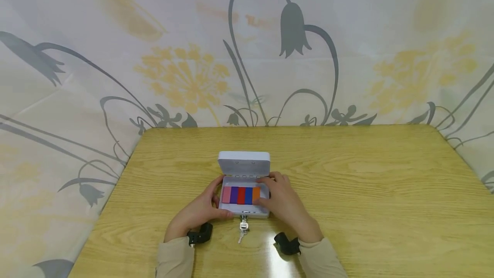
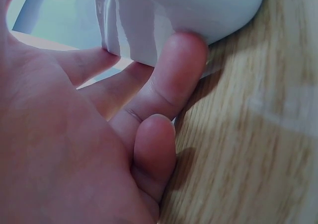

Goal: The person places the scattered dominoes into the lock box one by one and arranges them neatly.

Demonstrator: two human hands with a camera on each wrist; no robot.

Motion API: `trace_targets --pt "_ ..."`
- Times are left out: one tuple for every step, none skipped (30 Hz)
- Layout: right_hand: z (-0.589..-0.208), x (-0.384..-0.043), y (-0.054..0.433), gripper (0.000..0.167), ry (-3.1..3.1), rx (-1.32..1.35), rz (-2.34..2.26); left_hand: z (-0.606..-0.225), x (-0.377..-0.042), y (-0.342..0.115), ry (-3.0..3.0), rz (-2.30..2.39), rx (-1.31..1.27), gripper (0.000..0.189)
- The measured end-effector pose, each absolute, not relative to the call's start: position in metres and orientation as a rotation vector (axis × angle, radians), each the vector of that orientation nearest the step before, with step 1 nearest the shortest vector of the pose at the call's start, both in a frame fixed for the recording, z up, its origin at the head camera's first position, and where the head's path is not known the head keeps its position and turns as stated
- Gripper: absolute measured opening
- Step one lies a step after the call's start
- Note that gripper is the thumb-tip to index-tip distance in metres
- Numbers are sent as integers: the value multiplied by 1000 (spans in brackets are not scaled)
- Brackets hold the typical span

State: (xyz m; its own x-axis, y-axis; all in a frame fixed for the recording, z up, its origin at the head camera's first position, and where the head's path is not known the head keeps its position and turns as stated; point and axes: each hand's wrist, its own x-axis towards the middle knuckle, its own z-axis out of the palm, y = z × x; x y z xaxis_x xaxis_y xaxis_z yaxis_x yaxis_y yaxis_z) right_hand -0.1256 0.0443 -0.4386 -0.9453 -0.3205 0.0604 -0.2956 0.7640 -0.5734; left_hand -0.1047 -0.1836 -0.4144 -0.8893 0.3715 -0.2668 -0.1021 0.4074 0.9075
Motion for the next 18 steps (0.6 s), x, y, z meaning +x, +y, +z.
trace_targets --pt "-438 -126 45 47 2909 -511 -949 -414 -104 -183 2236 1491 229 100" --pt "-437 -126 46 46 2903 -512 -962 -413 -104 -183 2235 1494 230 100" --pt "-436 -126 47 44 2896 -517 -979 -414 -104 -183 2234 1497 230 100" --pt "-436 -126 49 42 2884 -518 -1002 -415 -104 -183 2231 1500 231 101" --pt "-435 -127 50 40 2873 -522 -1027 -416 -104 -183 2232 1498 231 100" --pt "-435 -127 52 37 2861 -520 -1054 -416 -104 -183 2223 1504 228 100" --pt "-435 -128 53 35 2850 -515 -1081 -416 -104 -183 2221 1507 227 100" --pt "-434 -129 54 33 2840 -508 -1104 -416 -104 -183 2222 1506 227 100" --pt "-433 -129 56 32 2835 -505 -1129 -416 -104 -183 2216 1512 227 100" --pt "-433 -131 57 31 2831 -495 -1148 -416 -104 -183 2213 1515 225 101" --pt "-432 -131 58 31 2834 -489 -1162 -416 -104 -183 2213 1516 224 100" --pt "-431 -132 60 30 2836 -477 -1173 -416 -104 -183 2204 1523 219 101" --pt "-431 -132 62 30 2840 -470 -1179 -416 -104 -183 2204 1523 219 101" --pt "-430 -132 64 29 2840 -464 -1190 -416 -104 -183 2198 1525 217 101" --pt "-429 -132 65 28 2840 -462 -1203 -417 -104 -183 2191 1527 215 101" --pt "-429 -133 67 28 2837 -459 -1215 -416 -105 -183 2192 1526 215 101" --pt "-429 -133 69 27 2831 -462 -1231 -416 -105 -183 2191 1526 215 102" --pt "-429 -134 71 26 2824 -462 -1245 -416 -105 -183 2185 1532 216 102"
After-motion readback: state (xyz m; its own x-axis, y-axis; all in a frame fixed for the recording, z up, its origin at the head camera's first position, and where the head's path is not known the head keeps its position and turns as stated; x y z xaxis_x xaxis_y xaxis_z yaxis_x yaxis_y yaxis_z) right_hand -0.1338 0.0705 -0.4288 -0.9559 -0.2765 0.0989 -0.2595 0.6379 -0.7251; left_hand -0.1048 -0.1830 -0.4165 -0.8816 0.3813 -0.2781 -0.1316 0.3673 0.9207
